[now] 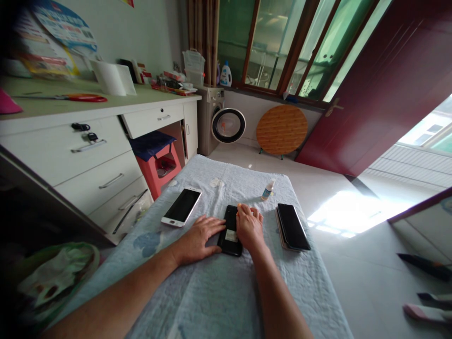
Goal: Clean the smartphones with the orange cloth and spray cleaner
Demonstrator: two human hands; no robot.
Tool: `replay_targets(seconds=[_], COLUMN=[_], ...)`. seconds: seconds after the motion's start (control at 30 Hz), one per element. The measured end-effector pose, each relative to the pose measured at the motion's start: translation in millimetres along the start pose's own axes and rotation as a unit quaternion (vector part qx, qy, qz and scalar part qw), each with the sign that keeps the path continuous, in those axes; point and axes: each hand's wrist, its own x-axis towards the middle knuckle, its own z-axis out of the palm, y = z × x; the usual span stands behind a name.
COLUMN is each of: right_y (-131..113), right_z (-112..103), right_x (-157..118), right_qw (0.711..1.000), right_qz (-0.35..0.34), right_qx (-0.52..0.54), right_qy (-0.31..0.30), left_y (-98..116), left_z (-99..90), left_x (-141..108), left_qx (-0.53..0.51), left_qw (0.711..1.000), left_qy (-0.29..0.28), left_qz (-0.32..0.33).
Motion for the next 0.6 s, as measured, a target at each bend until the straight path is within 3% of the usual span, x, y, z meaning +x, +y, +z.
replay_targets(seconds=[0.2,0.6], right_y=[8.0,10.3], right_z=[-1.6,1.8], right_x=[-4.9,-7.9], right_qw=[0.999,0.990], right_qz=[0.038,-0.097], right_qx=[-0.008,0.088], right_qy=[0.005,0.055], left_y=[-1.3,-2.4], left_z=[1.1,2.0], left_x=[0.0,0.1], left_qx=[-0.003,-0.004], left_qw=[1.000,1.000], left_qy=[0.000,0.005], left_qz=[0.003,0.006])
